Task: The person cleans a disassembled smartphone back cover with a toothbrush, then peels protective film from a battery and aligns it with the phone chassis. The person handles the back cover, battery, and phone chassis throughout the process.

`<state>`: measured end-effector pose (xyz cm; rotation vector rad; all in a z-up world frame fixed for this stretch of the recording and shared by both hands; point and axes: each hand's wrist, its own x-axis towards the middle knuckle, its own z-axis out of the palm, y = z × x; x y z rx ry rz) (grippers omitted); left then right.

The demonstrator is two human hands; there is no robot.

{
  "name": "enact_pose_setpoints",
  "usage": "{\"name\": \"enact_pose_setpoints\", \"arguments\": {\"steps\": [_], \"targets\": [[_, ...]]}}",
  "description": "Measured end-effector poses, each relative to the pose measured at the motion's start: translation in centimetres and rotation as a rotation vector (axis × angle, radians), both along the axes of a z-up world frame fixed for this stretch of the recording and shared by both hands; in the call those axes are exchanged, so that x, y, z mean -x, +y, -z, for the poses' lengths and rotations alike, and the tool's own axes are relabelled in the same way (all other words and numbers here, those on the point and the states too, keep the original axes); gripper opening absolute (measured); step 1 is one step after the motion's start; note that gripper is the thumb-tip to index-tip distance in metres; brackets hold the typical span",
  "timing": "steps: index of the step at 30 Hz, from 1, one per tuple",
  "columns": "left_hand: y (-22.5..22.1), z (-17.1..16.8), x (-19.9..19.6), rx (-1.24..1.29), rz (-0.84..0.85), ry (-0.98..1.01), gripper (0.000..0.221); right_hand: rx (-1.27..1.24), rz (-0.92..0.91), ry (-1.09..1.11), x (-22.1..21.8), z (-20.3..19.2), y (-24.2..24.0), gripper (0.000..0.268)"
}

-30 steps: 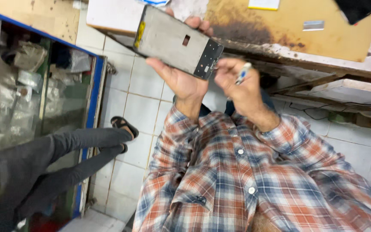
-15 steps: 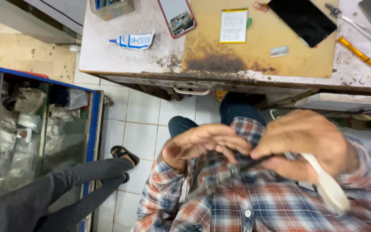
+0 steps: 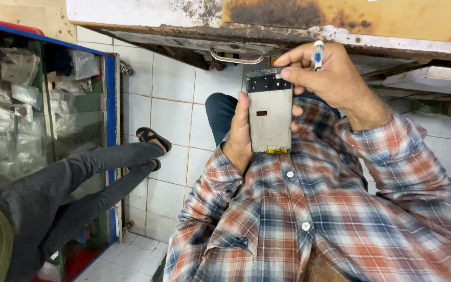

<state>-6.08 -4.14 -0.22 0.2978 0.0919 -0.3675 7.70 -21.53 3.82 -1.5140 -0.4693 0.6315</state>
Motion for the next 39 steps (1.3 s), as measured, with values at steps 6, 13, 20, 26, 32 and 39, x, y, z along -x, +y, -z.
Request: {"name": "enact_pose_setpoints", "arguments": {"steps": [6, 13, 20, 26, 32, 39], "targets": [[0.1, 0.5, -0.4, 0.001, -0.067, -0.031, 0.091, 0.004, 0.025, 0.035, -0.3, -0.3, 0.9, 0.026], [0.5, -0.2, -0.7, -0.078, -0.180, -0.073, 0.080, 0.083, 0.100, -0.444, 0.7, -2.3, -0.2, 0.032], [0.5, 0.3, -0.6, -0.101, -0.215, -0.087, 0.074, 0.115, 0.105, -0.514, 2.4, -4.6, 0.8, 0.027], [1.0, 0.6, -0.8, -0.139, -0.243, -0.095, 0.077, 0.357, 0.159, -0.934, 3.1, -4.4, 1.7, 0.021], [1.5, -6.2, -1.7, -0.311, -0.271, -0.360, 0.068, 0.251, 0.383, -0.883, -1.6, -7.9, 2.5, 0.025], [0.1, -16.0, -1.5, -0.980, -0.422, -1.527, 0.046, 0.442, 0.352, -1.162, -14.8, -2.7, 8.7, 0.031]]}}
